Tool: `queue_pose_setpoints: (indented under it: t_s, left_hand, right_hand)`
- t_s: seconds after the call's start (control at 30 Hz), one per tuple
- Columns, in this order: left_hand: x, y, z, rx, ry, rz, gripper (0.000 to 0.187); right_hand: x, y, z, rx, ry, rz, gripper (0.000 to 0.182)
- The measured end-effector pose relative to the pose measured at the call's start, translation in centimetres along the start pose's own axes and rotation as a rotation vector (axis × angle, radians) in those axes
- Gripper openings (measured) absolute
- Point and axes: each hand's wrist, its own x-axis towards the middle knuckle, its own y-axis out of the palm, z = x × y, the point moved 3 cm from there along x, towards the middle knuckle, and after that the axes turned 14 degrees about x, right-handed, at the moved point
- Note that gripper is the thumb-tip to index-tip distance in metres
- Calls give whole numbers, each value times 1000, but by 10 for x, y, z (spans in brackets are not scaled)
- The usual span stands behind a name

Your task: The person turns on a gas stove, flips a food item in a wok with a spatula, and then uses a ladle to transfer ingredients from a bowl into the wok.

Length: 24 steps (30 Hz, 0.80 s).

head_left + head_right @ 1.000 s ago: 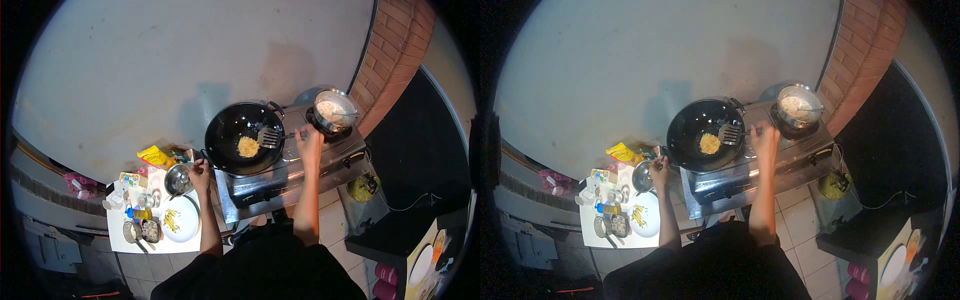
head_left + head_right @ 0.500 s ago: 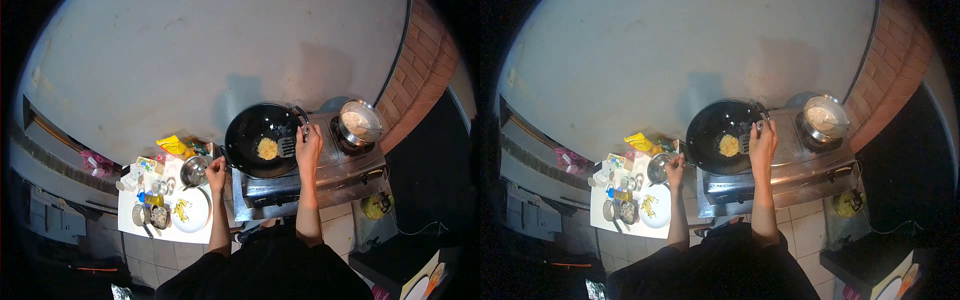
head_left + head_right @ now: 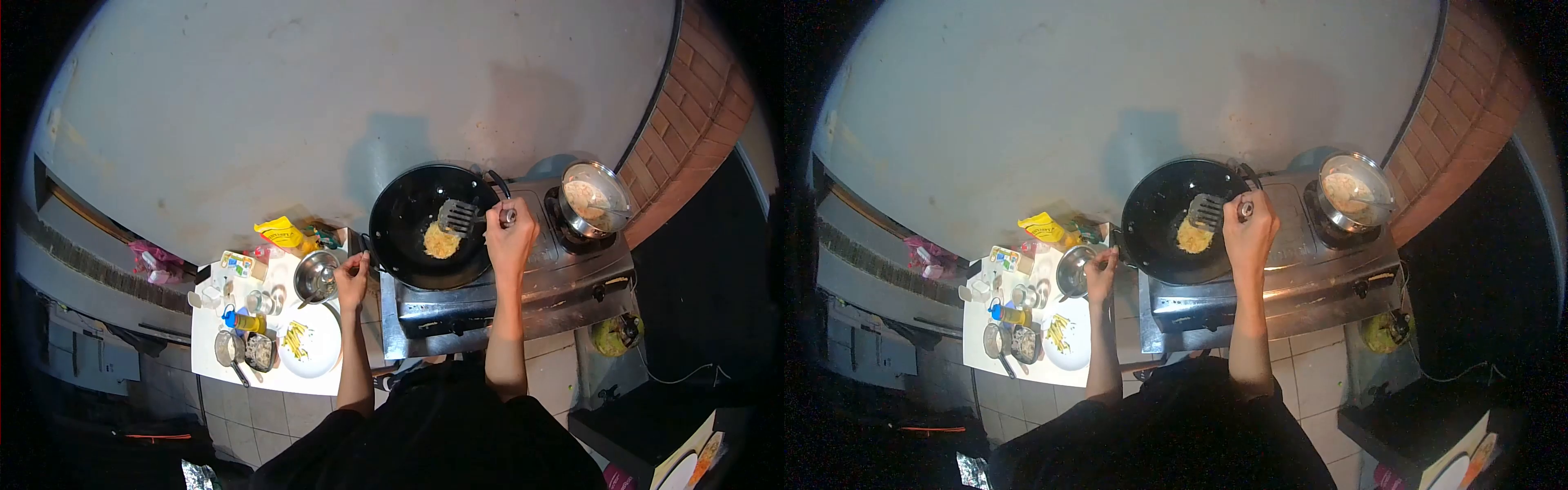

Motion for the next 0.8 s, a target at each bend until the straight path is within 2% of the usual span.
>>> queue_pose_setpoints:
  t_s: [0.13, 0.2, 0.37, 0.53, 0.6, 0.73, 0.8]
  left_hand:
    - [4, 0, -1, 10, -2, 36, 30]
    - [5, -2, -3, 1, 2, 39, 29]
    - [8, -4, -2, 86, -13, 73, 23]
    - [7, -5, -7, 85, 8, 61, 28]
    - [7, -5, -6, 84, -9, 64, 27]
    - [4, -5, -14, 53, -23, 81, 24]
    - [3, -6, -15, 44, -39, 69, 21]
  right_hand:
    - [1, 8, -15, 85, 70, 67, 7]
    - [0, 11, -16, 157, 250, 66, 4]
    - [0, 18, -23, 139, 208, 130, 8]
    - [-1, 21, -29, 136, 202, 190, 10]
    - [-4, 23, -30, 209, 343, 255, 11]
    - [-7, 26, -36, 126, 280, 300, 11]
    - [-6, 26, -30, 66, 167, 301, 11]
